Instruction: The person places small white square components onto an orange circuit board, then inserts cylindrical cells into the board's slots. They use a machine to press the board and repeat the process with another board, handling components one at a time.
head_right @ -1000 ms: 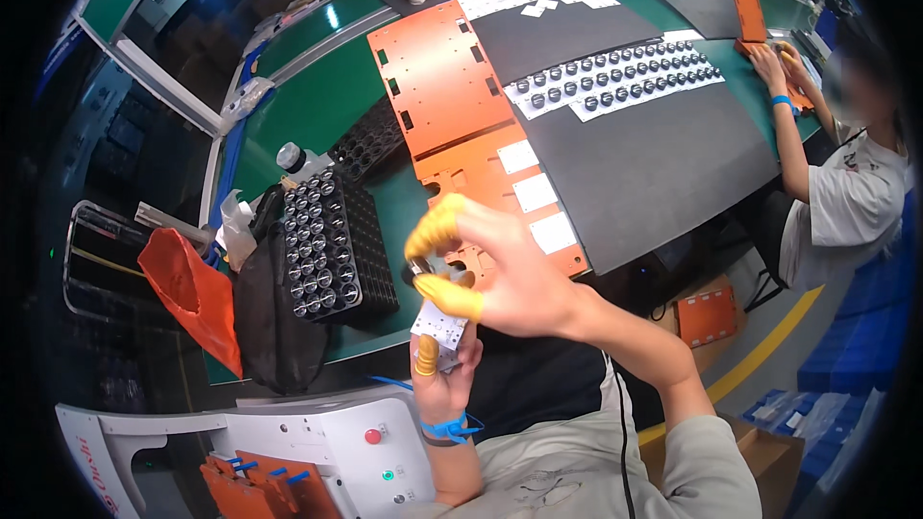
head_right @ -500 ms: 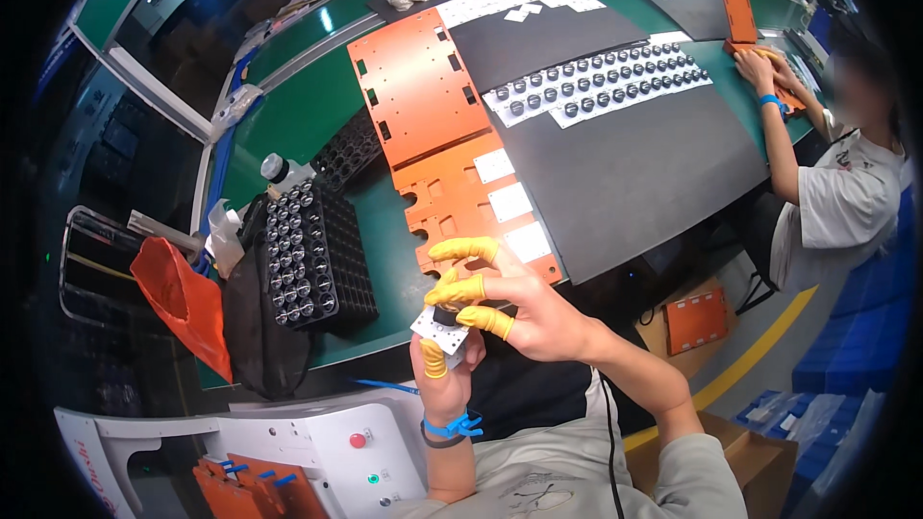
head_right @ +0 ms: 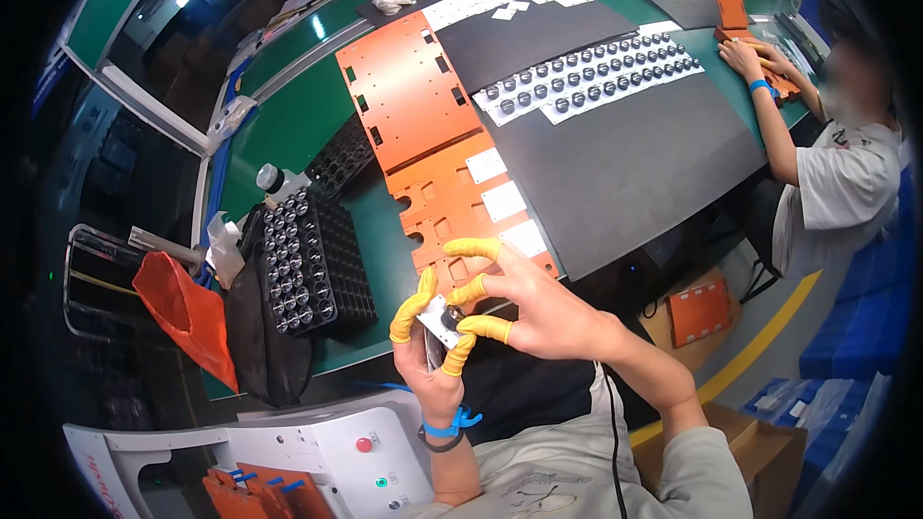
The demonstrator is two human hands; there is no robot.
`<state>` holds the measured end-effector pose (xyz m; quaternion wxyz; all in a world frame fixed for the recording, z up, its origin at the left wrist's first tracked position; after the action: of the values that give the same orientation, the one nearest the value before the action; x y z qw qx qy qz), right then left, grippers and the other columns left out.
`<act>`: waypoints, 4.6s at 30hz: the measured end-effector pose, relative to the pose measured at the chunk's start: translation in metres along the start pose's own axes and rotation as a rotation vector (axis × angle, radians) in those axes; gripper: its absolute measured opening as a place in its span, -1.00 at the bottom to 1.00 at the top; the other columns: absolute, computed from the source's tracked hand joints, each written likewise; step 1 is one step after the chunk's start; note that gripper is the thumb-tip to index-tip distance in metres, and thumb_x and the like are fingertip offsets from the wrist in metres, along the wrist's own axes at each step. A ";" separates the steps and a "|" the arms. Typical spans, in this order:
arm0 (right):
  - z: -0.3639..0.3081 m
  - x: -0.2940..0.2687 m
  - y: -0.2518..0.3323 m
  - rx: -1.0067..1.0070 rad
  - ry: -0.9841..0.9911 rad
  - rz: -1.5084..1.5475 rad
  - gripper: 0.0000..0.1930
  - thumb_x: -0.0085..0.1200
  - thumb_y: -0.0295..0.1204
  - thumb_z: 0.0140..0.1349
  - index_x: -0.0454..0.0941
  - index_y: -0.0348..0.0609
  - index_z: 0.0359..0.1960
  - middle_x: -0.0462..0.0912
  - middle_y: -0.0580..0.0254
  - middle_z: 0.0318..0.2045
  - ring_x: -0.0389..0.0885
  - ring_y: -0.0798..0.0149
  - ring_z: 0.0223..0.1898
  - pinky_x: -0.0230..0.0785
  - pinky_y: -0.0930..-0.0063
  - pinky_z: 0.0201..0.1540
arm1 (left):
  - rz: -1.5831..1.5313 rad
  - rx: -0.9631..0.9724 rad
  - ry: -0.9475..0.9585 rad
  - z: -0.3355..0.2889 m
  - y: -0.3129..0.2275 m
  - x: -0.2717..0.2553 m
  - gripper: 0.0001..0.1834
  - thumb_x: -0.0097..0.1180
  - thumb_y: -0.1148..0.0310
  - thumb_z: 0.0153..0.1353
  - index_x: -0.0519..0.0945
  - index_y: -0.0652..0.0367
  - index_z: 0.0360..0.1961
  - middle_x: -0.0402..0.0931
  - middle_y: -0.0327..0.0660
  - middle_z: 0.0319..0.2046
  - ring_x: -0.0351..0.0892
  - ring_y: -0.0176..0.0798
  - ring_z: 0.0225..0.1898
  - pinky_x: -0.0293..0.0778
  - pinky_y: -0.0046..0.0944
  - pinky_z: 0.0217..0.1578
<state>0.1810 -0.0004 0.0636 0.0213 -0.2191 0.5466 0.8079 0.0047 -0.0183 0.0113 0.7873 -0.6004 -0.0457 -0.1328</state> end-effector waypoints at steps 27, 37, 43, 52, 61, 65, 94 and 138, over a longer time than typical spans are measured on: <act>-0.020 -0.020 0.003 0.086 -0.054 0.082 -0.67 0.34 -0.54 0.10 0.65 -0.20 -0.05 0.56 0.12 0.06 0.51 0.06 0.13 0.34 0.21 0.22 | -0.071 -0.170 0.110 -0.005 0.015 0.012 -0.33 0.45 0.53 0.06 0.37 0.15 0.17 0.34 -0.03 0.29 0.46 -0.24 0.16 0.41 -0.27 0.13; -0.019 -0.020 -0.005 0.003 -0.065 0.095 -0.64 0.40 -0.52 0.05 0.71 -0.14 -0.06 0.54 0.12 -0.11 0.54 0.10 0.00 0.39 0.29 0.11 | -0.081 -0.112 0.149 0.002 0.012 0.011 -0.33 0.42 0.57 0.07 0.33 0.14 0.17 0.26 0.08 0.36 0.39 -0.15 0.27 0.37 -0.22 0.21; -0.016 -0.021 -0.004 -0.039 -0.048 0.147 -0.67 0.40 -0.49 0.05 0.70 -0.17 -0.10 0.55 0.16 -0.15 0.53 0.14 -0.04 0.37 0.30 0.07 | -0.080 -0.166 0.193 0.003 0.008 0.005 -0.34 0.41 0.59 0.07 0.33 0.15 0.15 0.26 0.09 0.36 0.39 -0.17 0.26 0.37 -0.22 0.20; -0.020 -0.013 -0.005 -0.091 -0.094 0.103 -0.72 0.42 -0.43 0.05 0.68 -0.21 -0.20 0.54 0.19 -0.23 0.51 0.17 -0.14 0.32 0.30 0.00 | -0.165 -0.190 0.209 0.005 -0.007 0.007 -0.33 0.41 0.59 0.06 0.33 0.16 0.16 0.28 0.11 0.34 0.36 -0.13 0.30 0.31 -0.17 0.26; -0.024 -0.017 0.004 -0.071 -0.107 0.056 -0.70 0.39 -0.44 0.08 0.68 -0.17 -0.13 0.57 0.13 -0.14 0.54 0.08 -0.05 0.34 0.26 0.06 | -0.230 -0.205 0.216 0.008 -0.007 0.014 -0.35 0.41 0.56 0.07 0.35 0.18 0.16 0.29 0.09 0.34 0.37 -0.12 0.29 0.27 -0.16 0.29; -0.025 -0.012 0.003 -0.017 -0.106 0.087 -0.71 0.38 -0.46 0.08 0.67 -0.18 -0.13 0.57 0.12 -0.13 0.54 0.08 -0.05 0.34 0.27 0.06 | -0.211 -0.206 0.218 0.008 -0.005 0.012 -0.34 0.41 0.55 0.08 0.34 0.18 0.17 0.31 0.07 0.33 0.39 -0.13 0.28 0.30 -0.17 0.27; -0.029 0.002 0.008 -0.566 -0.406 -0.490 -0.51 0.48 -0.36 -0.30 0.70 -0.15 -0.20 0.63 0.17 -0.07 0.59 0.03 -0.02 0.43 0.14 0.04 | -0.738 -0.592 0.490 -0.010 0.024 0.002 -0.13 0.04 -0.34 0.25 0.41 0.31 0.18 0.54 -0.18 -0.09 0.47 -0.46 -0.36 0.44 -0.41 -0.42; -0.042 -0.011 -0.033 -0.171 -0.282 -0.210 -0.71 0.33 -0.49 0.12 0.65 -0.13 -0.09 0.59 0.03 0.02 0.60 0.04 -0.01 0.52 0.26 0.01 | 1.388 -0.023 -0.271 0.152 0.035 -0.020 -0.63 -0.09 0.22 0.46 0.53 0.40 -0.23 0.55 0.16 -0.23 0.58 0.30 -0.18 0.48 0.18 -0.19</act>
<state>0.2134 -0.0224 0.0263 0.1631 -0.1607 0.4417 0.8674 0.0079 0.1390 0.0156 0.6712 -0.5103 0.2513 0.4753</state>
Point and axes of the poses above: each hand's wrist, its own z-axis towards the middle knuckle, its own x-axis out of the palm, y = z × x, the point moved 1 cm from there along z, towards the middle knuckle
